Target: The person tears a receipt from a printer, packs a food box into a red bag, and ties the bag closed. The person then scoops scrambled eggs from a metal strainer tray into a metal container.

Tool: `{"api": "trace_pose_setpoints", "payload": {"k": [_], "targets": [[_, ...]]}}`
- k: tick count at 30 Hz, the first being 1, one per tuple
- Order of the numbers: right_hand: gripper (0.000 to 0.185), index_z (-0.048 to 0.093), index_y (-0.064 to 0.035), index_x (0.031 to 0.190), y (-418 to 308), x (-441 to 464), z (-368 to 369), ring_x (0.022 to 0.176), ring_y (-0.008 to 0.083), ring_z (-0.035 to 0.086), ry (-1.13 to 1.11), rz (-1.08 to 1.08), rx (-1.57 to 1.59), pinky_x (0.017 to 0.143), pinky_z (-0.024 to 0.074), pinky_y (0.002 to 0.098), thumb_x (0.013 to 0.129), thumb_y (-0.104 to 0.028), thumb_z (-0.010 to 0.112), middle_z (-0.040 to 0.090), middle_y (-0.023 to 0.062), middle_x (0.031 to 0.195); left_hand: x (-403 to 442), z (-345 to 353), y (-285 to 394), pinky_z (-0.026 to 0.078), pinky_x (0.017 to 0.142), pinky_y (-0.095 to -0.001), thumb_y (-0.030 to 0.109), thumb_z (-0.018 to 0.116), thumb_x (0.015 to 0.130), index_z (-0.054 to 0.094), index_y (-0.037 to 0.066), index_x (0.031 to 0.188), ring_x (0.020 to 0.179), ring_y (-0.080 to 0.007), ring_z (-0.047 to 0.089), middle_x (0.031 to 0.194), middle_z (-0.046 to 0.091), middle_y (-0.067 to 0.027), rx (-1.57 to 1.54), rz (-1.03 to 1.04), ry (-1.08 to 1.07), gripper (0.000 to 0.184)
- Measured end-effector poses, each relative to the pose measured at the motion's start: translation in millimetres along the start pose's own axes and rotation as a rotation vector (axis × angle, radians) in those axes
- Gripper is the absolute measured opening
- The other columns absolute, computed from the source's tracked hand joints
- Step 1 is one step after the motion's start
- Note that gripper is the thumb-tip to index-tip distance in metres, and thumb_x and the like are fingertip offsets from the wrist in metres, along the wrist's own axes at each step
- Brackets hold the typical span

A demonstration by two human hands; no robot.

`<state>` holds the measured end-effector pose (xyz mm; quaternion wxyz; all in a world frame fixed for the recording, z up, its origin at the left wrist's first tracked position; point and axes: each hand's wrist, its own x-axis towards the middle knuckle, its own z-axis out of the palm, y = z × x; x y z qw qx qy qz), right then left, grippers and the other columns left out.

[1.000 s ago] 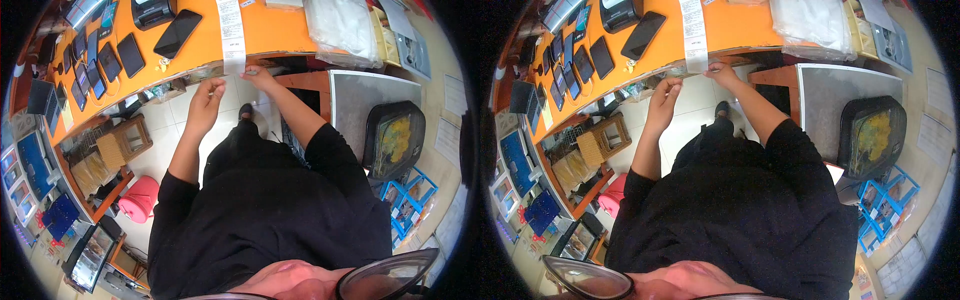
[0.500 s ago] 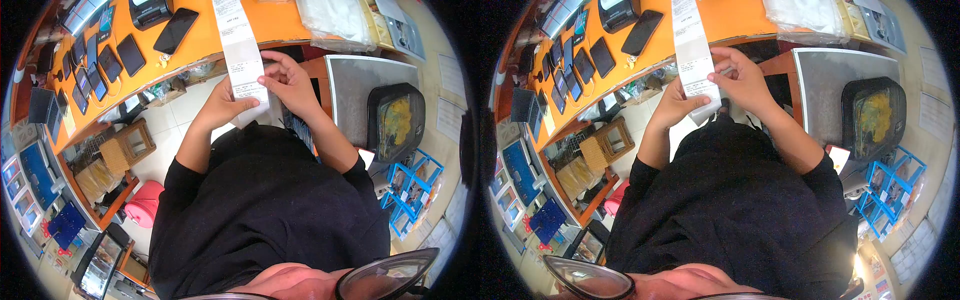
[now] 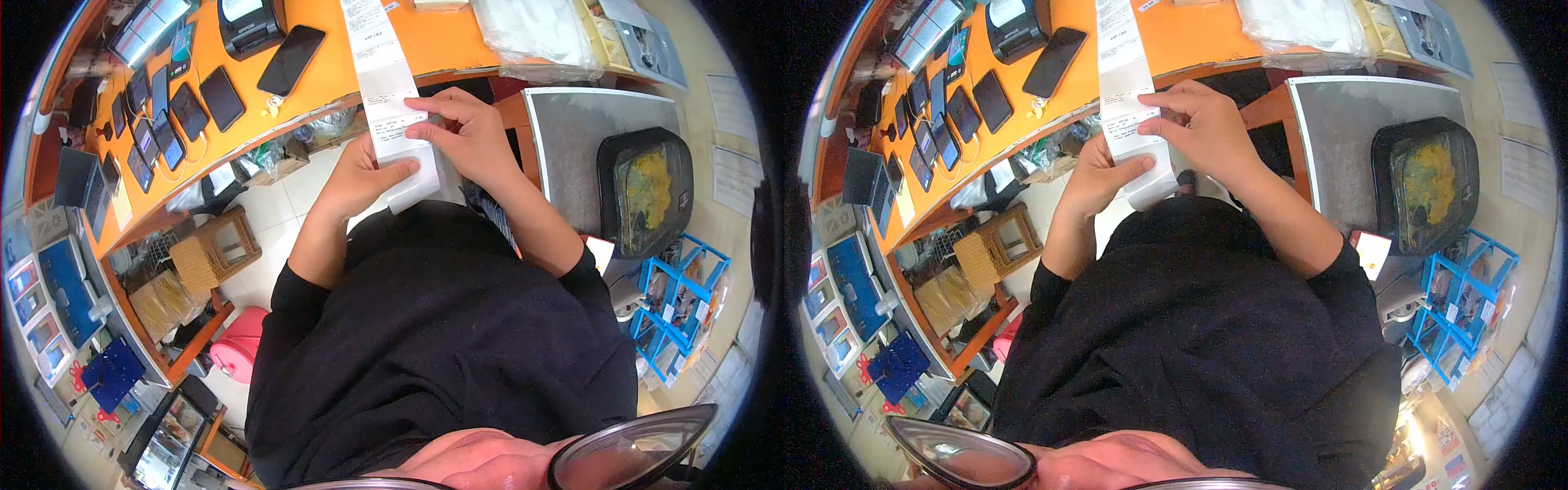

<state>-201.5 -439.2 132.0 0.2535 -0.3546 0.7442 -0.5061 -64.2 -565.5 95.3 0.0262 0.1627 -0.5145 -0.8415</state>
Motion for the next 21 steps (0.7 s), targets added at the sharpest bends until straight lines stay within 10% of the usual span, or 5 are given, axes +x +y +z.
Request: {"api": "trace_pose_setpoints", "payload": {"k": [10,21], "targets": [[0.01,0.071,-0.0053,0.085,-6.0,-11.4,5.0,0.065,0.0092,0.055,0.16,-0.101,0.091,0.058,0.0456,0.0223,0.076,-0.009,0.073,0.053,0.0021,0.076,0.8,7.4,-2.2,0.049,0.087,-0.0304,0.002,0.068,0.082,0.054,0.002,0.118,0.098,-0.0145,0.061,0.109,0.064,-0.0062,-0.046,-0.009,-0.022,0.039],[0.024,0.068,0.0,0.1,-37.6,-79.4,-73.2,0.082,0.0097,0.062,0.171,0.055,0.591,0.075,0.0494,0.0237,0.092,-0.021,0.06,0.068,0.0053,0.085,-0.1,27.1,-19.0,0.049,0.089,-0.0337,-0.004,0.06,0.084,0.044,-0.002,0.126,0.101,-0.0217,0.063,0.113,0.062,-0.0123,0.29,0.003,-0.023,0.045]]}}
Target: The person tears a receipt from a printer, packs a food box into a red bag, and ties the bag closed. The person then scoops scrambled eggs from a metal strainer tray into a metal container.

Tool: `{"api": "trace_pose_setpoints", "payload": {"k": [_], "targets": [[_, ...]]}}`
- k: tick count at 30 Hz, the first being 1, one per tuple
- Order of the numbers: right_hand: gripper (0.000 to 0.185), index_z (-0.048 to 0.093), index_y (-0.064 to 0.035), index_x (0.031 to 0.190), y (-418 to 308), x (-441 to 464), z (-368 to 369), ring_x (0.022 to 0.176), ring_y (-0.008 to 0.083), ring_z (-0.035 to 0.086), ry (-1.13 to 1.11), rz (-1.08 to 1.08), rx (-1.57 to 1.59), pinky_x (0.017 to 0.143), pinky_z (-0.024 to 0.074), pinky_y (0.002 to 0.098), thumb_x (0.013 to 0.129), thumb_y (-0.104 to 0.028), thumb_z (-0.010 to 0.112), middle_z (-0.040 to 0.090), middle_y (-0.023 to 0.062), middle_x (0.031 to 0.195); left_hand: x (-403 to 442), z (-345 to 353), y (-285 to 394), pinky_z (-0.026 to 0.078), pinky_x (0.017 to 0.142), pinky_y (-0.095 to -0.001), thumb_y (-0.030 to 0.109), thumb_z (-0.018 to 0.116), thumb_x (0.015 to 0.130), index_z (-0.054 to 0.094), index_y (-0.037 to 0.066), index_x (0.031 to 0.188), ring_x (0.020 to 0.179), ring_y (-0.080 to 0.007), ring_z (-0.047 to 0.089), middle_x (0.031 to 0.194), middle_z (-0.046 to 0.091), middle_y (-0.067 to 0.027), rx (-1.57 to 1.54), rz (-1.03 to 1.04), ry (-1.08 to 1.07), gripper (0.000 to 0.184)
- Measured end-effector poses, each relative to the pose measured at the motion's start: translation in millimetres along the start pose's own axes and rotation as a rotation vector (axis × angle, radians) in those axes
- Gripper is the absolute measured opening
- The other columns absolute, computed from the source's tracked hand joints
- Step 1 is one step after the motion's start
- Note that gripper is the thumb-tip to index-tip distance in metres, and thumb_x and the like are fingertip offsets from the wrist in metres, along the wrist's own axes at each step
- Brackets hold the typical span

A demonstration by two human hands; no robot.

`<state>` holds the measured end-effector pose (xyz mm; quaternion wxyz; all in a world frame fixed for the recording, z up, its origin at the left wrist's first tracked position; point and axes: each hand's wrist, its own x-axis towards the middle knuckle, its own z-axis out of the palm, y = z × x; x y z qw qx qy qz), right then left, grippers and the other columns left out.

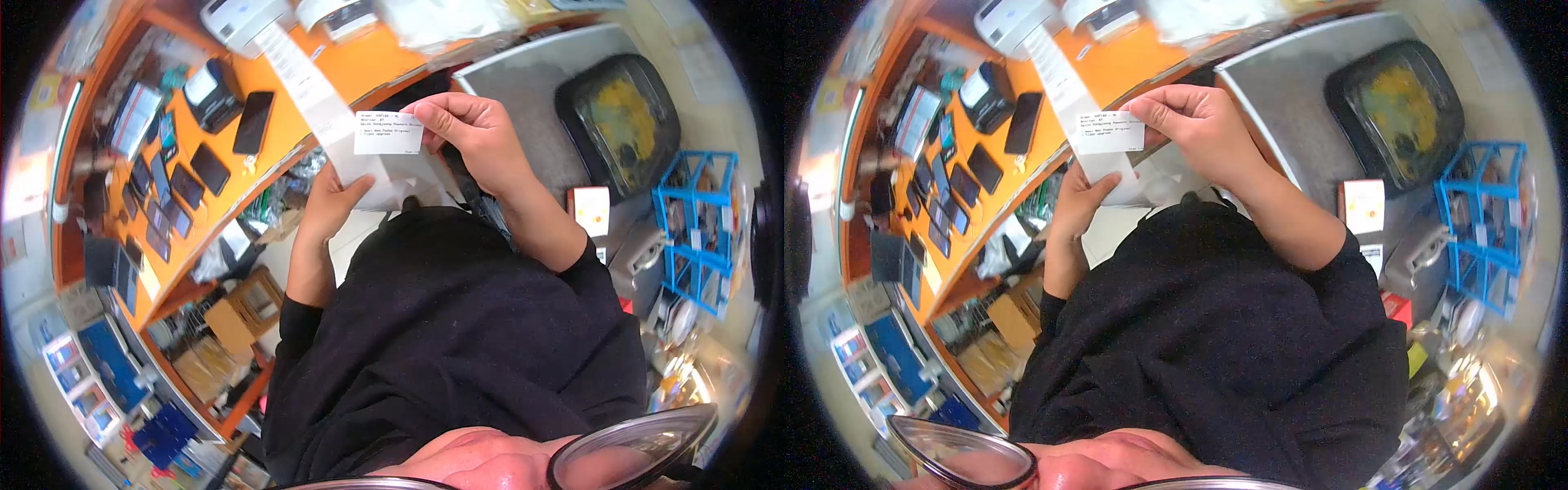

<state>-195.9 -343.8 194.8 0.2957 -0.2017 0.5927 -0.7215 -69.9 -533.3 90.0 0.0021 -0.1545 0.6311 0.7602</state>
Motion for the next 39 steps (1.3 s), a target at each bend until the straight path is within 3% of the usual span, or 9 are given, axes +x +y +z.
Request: {"api": "trace_pose_setpoints", "payload": {"k": [5,13,21,25,29,32,35,36,39], "targets": [[0.027,0.067,0.0029,0.101,-11.7,-67.8,-54.6,0.081,0.0131,0.064,0.123,-0.05,0.106,0.075,0.0511,0.0266,0.093,-0.021,0.058,0.069,0.0092,0.091,3.6,26.9,-37.5,0.047,0.093,-0.0347,-0.006,0.057,0.084,0.041,-0.003,0.128,0.108,-0.0238,0.058,0.117,0.06,-0.0143,0.039,-0.105,0.072,0.046],[0.03,0.068,0.0024,0.1,-20.0,-226.0,-141.9,0.086,0.0138,0.064,0.466,-0.074,0.151,0.076,0.0513,0.0264,0.092,-0.025,0.06,0.069,0.0101,0.096,10.2,78.2,-76.0,0.053,0.081,-0.0386,0.003,0.047,0.093,0.046,-0.004,0.122,0.098,-0.0253,0.062,0.115,0.061,-0.0166,-0.037,-0.17,0.265,0.029],[0.026,0.068,0.0004,0.104,-14.9,-376.3,-193.5,0.088,0.0148,0.064,0.744,-0.111,0.2,0.08,0.0509,0.0273,0.091,-0.021,0.061,0.068,0.0101,0.099,31.2,92.3,-125.3,0.054,0.078,-0.0387,0.008,0.055,0.091,0.049,-0.003,0.12,0.092,-0.0254,0.063,0.109,0.061,-0.0145,0.027,-0.149,0.338,0.032],[0.021,0.067,0.0,0.1,4.0,-434.5,-215.7,0.082,0.0111,0.063,0.847,-0.204,0.124,0.074,0.0499,0.0247,0.088,-0.018,0.065,0.069,0.007,0.093,26.3,99.5,-131.6,0.055,0.079,-0.0387,0.01,0.055,0.092,0.049,-0.003,0.121,0.095,-0.0256,0.062,0.11,0.06,-0.0145,0.059,-0.159,0.346,0.033],[0.018,0.068,-0.0013,0.094,16.4,-508.0,-247.9,0.071,0.0069,0.057,1.28,-0.235,-0.144,0.064,0.0453,0.022,0.083,-0.015,0.07,0.066,0.0012,0.08,23.2,114.3,-135.6,0.054,0.08,-0.0396,0.012,0.055,0.093,0.047,-0.003,0.123,0.102,-0.027,0.06,0.114,0.058,-0.015,-0.071,-0.207,0.324,0.035],[0.02,0.068,-0.0022,0.091,32.5,-552.9,-267.2,0.066,0.0065,0.055,1.45,0.054,-0.386,0.061,0.0444,0.0225,0.079,-0.017,0.074,0.063,0.0001,0.073,31.2,106.9,-152.3,0.052,0.08,-0.0416,0.016,0.06,0.09,0.043,0.001,0.127,0.105,-0.0323,0.057,0.12,0.054,-0.0178,-0.043,-0.225,0.258,0.044],[0.025,0.068,-0.0022,0.089,59.6,-559.3,-265.0,0.064,0.0071,0.054,1.355,0.27,-0.46,0.06,0.044,0.0242,0.075,-0.02,0.077,0.063,0.0018,0.07,24.4,151.0,-145.4,0.052,0.075,-0.044,0.022,0.067,0.084,0.035,0.003,0.134,0.11,-0.0365,0.053,0.127,0.047,-0.0225,0.334,-0.365,0.523,0.062],[0.027,0.069,-0.0039,0.088,74.5,-557.1,-266.0,0.063,0.0147,0.059,1.316,0.331,-0.484,0.061,0.0459,0.0293,0.071,-0.022,0.078,0.064,0.0062,0.071,48.0,128.3,-156.9,0.048,0.078,-0.05,0.026,0.073,0.077,0.023,0.005,0.141,0.116,-0.0381,0.046,0.132,0.039,-0.0261,0.396,-0.463,0.464,0.083],[0.028,0.069,-0.0051,0.088,79.8,-541.8,-251.6,0.064,0.0256,0.061,1.402,0.51,-0.742,0.063,0.0475,0.0357,0.068,-0.022,0.079,0.064,0.0104,0.072,51.4,150.8,-154.8,0.047,0.078,-0.0537,0.026,0.074,0.076,0.019,0.007,0.143,0.117,-0.0362,0.044,0.133,0.037,-0.0272,0.494,-0.364,0.542,0.089]]}}
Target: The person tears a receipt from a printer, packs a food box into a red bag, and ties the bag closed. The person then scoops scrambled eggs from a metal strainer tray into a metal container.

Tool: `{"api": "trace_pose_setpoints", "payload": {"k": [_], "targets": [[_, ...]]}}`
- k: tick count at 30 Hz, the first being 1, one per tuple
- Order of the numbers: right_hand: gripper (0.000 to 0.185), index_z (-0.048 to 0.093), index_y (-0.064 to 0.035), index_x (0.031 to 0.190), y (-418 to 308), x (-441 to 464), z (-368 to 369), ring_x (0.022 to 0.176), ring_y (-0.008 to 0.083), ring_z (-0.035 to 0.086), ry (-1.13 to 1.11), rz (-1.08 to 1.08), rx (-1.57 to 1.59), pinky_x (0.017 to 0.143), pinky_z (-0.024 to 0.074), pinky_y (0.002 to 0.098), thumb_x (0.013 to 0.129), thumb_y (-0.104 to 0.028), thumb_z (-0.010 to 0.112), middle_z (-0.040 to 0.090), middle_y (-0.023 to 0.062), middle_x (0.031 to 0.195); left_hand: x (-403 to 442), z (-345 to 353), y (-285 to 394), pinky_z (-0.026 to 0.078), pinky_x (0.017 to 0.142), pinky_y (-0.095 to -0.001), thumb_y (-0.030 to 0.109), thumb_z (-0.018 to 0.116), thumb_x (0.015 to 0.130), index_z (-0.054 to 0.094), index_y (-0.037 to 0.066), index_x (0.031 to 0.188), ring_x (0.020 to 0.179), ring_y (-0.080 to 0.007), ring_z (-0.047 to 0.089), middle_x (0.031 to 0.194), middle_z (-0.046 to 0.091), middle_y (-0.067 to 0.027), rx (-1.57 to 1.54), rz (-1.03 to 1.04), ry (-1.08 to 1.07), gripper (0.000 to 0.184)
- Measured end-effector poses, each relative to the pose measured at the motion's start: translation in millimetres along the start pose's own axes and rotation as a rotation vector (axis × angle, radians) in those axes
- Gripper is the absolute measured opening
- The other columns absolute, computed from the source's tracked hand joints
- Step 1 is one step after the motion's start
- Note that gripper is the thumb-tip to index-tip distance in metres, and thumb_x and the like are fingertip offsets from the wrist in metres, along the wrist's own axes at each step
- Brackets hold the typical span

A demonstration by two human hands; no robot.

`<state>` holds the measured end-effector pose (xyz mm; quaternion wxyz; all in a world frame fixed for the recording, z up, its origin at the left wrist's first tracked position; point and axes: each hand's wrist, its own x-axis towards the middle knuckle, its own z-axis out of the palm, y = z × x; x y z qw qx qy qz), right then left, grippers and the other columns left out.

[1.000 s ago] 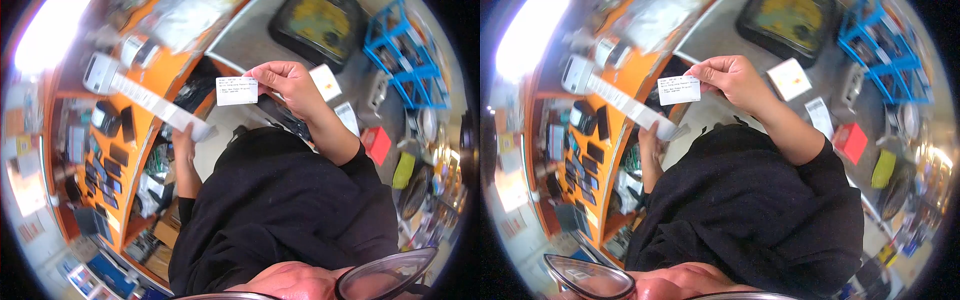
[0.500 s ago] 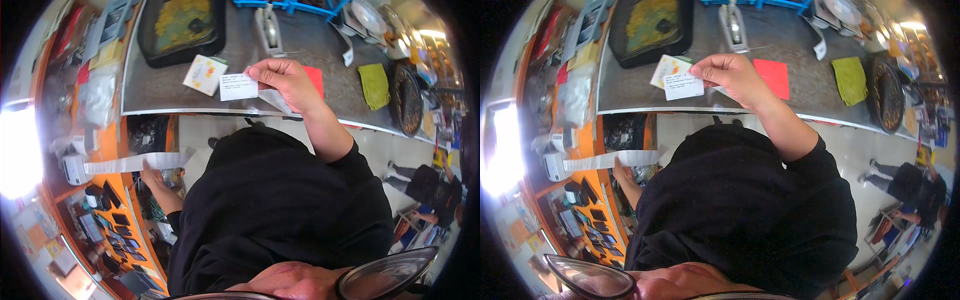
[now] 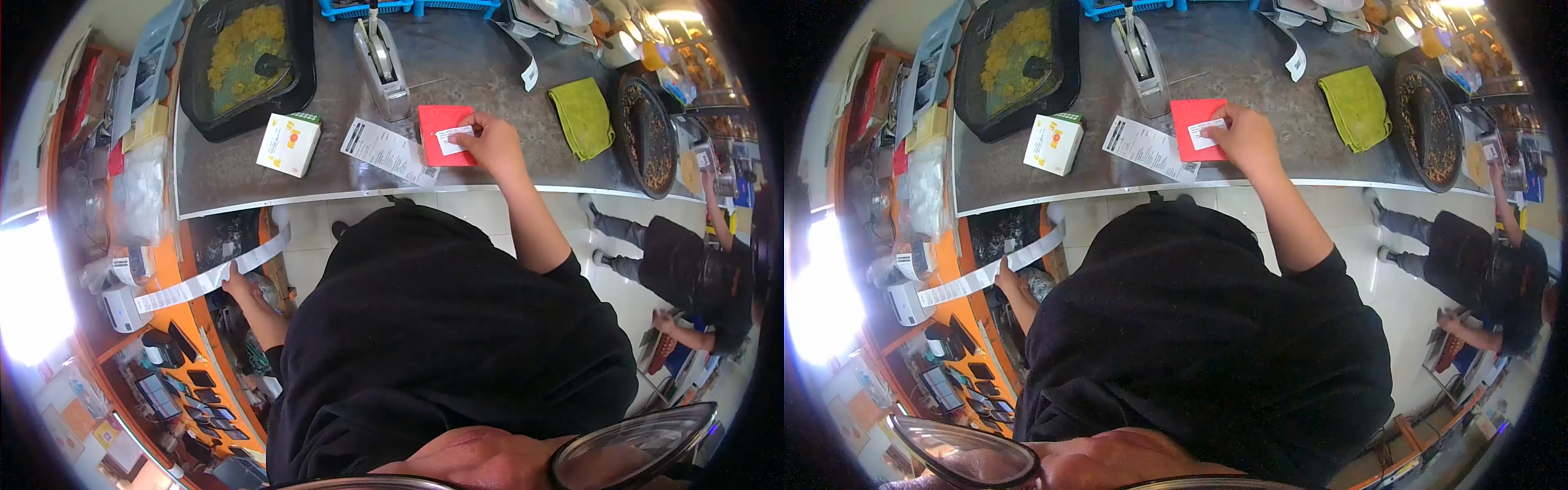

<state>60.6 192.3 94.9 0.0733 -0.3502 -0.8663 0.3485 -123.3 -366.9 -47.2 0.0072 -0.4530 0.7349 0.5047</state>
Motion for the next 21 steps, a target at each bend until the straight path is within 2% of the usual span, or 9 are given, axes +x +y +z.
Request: {"api": "trace_pose_setpoints", "payload": {"k": [1,4,7,10,12,16,18,20,21], "targets": [[0.028,0.069,-0.0061,0.086,2.0,-0.9,4.6,0.067,0.0321,0.061,0.037,0.025,0.082,0.065,0.048,0.0398,0.065,-0.021,0.08,0.064,0.0125,0.073,-4.6,6.0,4.2,0.046,0.079,-0.0545,0.026,0.073,0.075,0.015,0.009,0.144,0.114,-0.0361,0.046,0.134,0.036,-0.0255,-0.019,0.044,-0.011,0.092],[0.041,0.064,-0.0045,0.097,-1.3,-6.3,5.6,0.079,0.0309,0.062,0.07,0.004,0.043,0.071,0.0479,0.0389,0.065,-0.024,0.081,0.064,0.0161,0.086,-43.7,8.1,30.1,0.046,0.08,-0.0538,0.026,0.071,0.076,0.014,0.01,0.145,0.113,-0.0364,0.047,0.135,0.036,-0.0221,-0.101,0.053,-0.197,0.091],[0.056,0.056,-0.0022,0.11,-11.9,-9.5,8.4,0.095,0.0316,0.058,0.374,-0.061,0.016,0.081,0.0463,0.0392,0.066,-0.025,0.081,0.059,0.021,0.105,-44.0,18.5,38.3,0.042,0.087,-0.0556,0.024,0.068,0.079,0.011,0.011,0.144,0.118,-0.0359,0.042,0.138,0.034,-0.0193,-0.04,0.103,-0.127,0.088],[0.062,0.047,0.0005,0.119,8.7,1.0,19.2,0.104,0.0348,0.054,0.244,-0.185,0.055,0.089,0.0436,0.0409,0.073,-0.03,0.076,0.053,0.0236,0.115,-29.9,26.8,28.3,0.043,0.085,-0.0578,0.022,0.069,0.08,0.009,0.013,0.145,0.119,-0.0359,0.041,0.137,0.033,-0.0213,-0.067,0.112,-0.169,0.09],[0.049,0.051,0.0008,0.118,40.2,15.2,45.4,0.104,0.0373,0.054,0.155,-0.095,0.187,0.09,0.0432,0.0417,0.084,-0.031,0.066,0.056,0.0231,0.112,-15.3,25.3,16.7,0.044,0.082,-0.0601,0.021,0.071,0.08,0.007,0.014,0.146,0.119,-0.0362,0.039,0.136,0.031,-0.0234,-0.125,0.097,-0.182,0.092],[0.03,0.06,-0.0036,0.115,37.0,28.0,31.1,0.103,0.0352,0.058,0.14,-0.011,0.006,0.091,0.0434,0.0411,0.095,-0.024,0.05,0.061,0.0218,0.109,3.1,24.7,3.4,0.038,0.094,-0.0551,0.02,0.071,0.08,0.014,0.017,0.142,0.127,-0.0323,0.035,0.143,0.027,-0.0168,-0.18,0.152,-0.14,0.085],[0.028,0.062,-0.0046,0.113,14.6,36.7,24.0,0.101,0.0291,0.059,0.353,-0.216,-0.073,0.089,0.044,0.0375,0.095,-0.023,0.05,0.062,0.018,0.109,5.0,20.9,3.6,0.04,0.092,-0.051,0.021,0.071,0.08,0.02,0.016,0.141,0.125,-0.031,0.037,0.144,0.027,-0.0144,-0.167,0.253,-0.16,0.08],[0.023,0.063,-0.0048,0.108,-43.8,43.7,21.1,0.094,0.0217,0.06,0.361,-0.265,0.152,0.086,0.0452,0.0318,0.092,-0.02,0.057,0.065,0.0127,0.102,-26.0,14.9,37.1,0.04,0.094,-0.0332,0.013,0.071,0.079,0.026,0.007,0.137,0.118,-0.0234,0.04,0.131,0.034,-0.0166,-0.223,0.258,-0.136,0.074],[0.02,0.064,-0.0044,0.105,-69.4,46.8,29.6,0.092,0.0199,0.06,0.319,-0.284,0.25,0.085,0.0452,0.0302,0.09,-0.017,0.059,0.065,0.0113,0.1,-10.6,11.1,34.8,0.04,0.094,-0.0326,0.012,0.07,0.08,0.028,0.006,0.137,0.117,-0.023,0.042,0.131,0.034,-0.0169,-0.192,0.319,-0.111,0.071]]}}
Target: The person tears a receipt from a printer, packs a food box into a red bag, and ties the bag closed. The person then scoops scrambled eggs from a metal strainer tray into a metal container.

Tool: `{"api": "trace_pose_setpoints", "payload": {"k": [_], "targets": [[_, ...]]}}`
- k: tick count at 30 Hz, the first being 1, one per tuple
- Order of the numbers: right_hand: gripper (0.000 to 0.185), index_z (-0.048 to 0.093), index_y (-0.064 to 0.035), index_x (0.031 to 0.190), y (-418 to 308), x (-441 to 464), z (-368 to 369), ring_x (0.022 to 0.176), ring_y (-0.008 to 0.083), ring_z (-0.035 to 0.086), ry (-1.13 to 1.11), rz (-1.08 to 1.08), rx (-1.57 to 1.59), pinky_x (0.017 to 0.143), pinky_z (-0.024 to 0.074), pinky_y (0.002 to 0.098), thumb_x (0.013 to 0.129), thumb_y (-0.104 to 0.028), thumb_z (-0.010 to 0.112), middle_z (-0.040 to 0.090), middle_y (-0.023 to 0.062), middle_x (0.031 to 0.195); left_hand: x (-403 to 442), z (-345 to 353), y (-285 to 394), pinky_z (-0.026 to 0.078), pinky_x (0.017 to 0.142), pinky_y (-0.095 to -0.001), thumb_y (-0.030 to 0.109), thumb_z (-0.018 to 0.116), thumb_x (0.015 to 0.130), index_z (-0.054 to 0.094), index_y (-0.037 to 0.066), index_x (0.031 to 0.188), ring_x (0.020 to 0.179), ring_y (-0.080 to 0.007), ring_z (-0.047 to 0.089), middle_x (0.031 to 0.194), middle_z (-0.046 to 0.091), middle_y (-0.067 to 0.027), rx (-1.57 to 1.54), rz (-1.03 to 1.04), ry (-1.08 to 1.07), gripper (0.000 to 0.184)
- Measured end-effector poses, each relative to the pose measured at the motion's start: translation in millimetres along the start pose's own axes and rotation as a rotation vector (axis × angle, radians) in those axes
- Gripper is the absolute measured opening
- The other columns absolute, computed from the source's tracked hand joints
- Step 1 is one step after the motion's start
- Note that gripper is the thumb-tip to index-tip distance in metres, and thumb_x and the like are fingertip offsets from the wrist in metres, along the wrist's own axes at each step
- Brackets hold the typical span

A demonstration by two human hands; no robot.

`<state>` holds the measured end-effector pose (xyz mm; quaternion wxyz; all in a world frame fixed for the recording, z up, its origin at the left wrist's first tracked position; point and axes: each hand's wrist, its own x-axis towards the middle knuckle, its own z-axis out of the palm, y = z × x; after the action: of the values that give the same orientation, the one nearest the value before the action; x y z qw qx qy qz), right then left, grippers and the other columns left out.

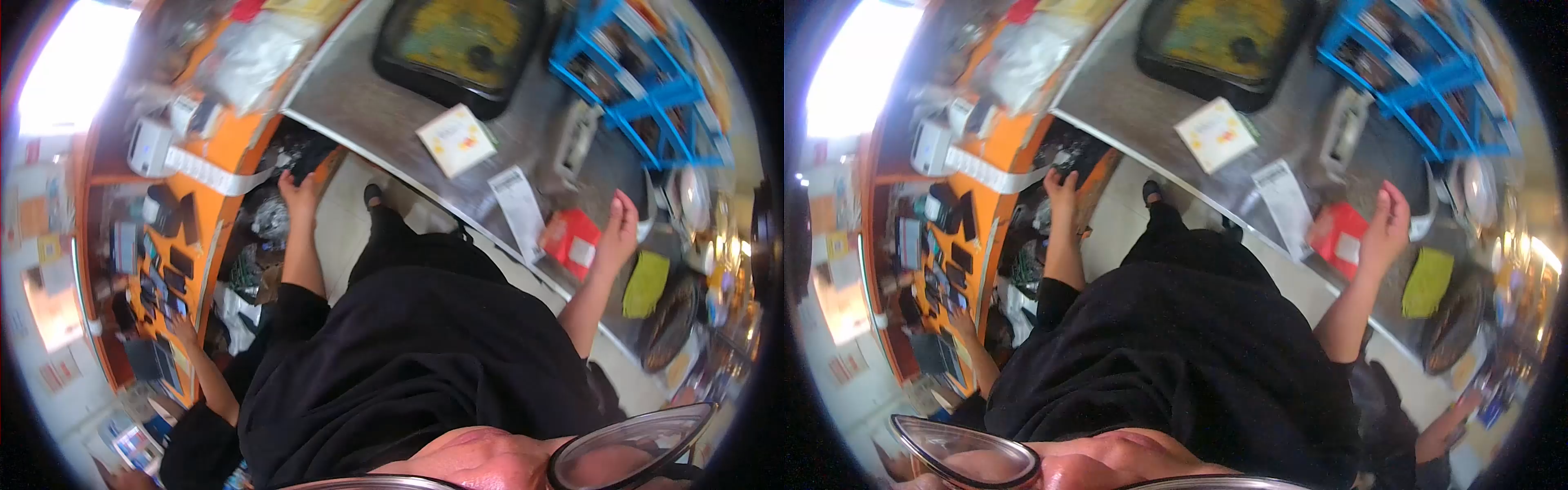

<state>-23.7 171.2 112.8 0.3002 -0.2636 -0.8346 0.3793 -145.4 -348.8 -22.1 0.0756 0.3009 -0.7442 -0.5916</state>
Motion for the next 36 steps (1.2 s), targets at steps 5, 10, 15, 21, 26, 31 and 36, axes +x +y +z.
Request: {"api": "trace_pose_setpoints", "payload": {"k": [5,10,15,21,26,31,36], "targets": [[0.005,0.067,-0.0027,0.086,-118.7,12.0,116.1,0.085,0.015,0.061,-0.247,-0.327,0.275,0.081,0.0458,0.0264,0.082,-0.002,0.065,0.066,0.0073,0.088,59.5,-24.0,1.9,0.043,0.092,-0.0307,0.007,0.064,0.084,0.032,0.001,0.135,0.102,-0.0213,0.054,0.13,0.039,-0.0185,-0.039,0.247,-0.003,0.061],[0.013,0.068,-0.0026,0.087,-244.6,13.1,269.9,0.084,0.0219,0.063,-0.555,-0.562,0.308,0.078,0.0469,0.0297,0.081,0.001,0.058,0.068,0.0099,0.087,131.7,-46.6,36.0,0.046,0.078,-0.0275,0.002,0.056,0.088,0.041,0.002,0.13,0.088,-0.015,0.056,0.116,0.052,-0.012,0.012,0.424,-0.045,0.045],[0.013,0.069,-0.0057,0.088,-359.6,41.1,416.3,0.08,0.0269,0.063,-0.657,-0.91,0.249,0.072,0.0489,0.0352,0.079,-0.002,0.061,0.068,0.0092,0.084,207.9,-58.7,62.1,0.046,0.065,-0.0289,0.013,0.053,0.092,0.05,0.004,0.121,0.075,-0.0144,0.057,0.087,0.06,-0.0064,0.108,0.365,-0.078,0.03],[0.017,0.069,-0.0078,0.093,-454.4,123.7,599.8,0.081,0.0333,0.064,-0.573,-1.101,0.064,0.072,0.0504,0.0418,0.081,-0.007,0.058,0.068,0.0143,0.086,271.8,-74.3,37.7,0.047,0.062,-0.0353,0.021,0.052,0.093,0.052,0.004,0.104,0.067,-0.0255,0.06,0.075,0.059,-0.0124,0.235,0.362,-0.16,0.02],[0.025,0.065,-0.0099,0.106,-507.5,221.0,751.6,0.087,0.0396,0.062,-0.399,-1.257,-0.288,0.075,0.0487,0.0479,0.087,-0.015,0.05,0.064,0.0228,0.096,286.6,-75.0,25.0,0.049,0.068,-0.0408,0.026,0.053,0.092,0.051,0.006,0.1,0.077,-0.0331,0.063,0.082,0.062,-0.0156,0.15,0.209,-0.221,0.022],[0.03,0.059,-0.0063,0.112,-517.4,364.2,951.5,0.087,0.0373,0.062,-0.254,-1.454,-0.358,0.073,0.0484,0.0463,0.09,-0.024,0.051,0.064,0.0217,0.095,286.2,-86.0,38.9,0.048,0.072,-0.0412,0.029,0.054,0.091,0.051,0.008,0.102,0.083,-0.0333,0.062,0.088,0.062,-0.0153,0.15,0.114,-0.288,0.024],[0.029,0.062,-0.0048,0.103,-502.1,506.2,1088.8,0.08,0.0356,0.063,-0.312,-2.012,-0.484,0.065,0.0496,0.0463,0.087,-0.026,0.049,0.063,0.0215,0.086,286.4,-88.6,40.1,0.048,0.073,-0.0403,0.031,0.053,0.092,0.05,0.009,0.106,0.083,-0.0321,0.062,0.091,0.062,-0.0126,0.086,0.16,-0.328,0.027]]}}
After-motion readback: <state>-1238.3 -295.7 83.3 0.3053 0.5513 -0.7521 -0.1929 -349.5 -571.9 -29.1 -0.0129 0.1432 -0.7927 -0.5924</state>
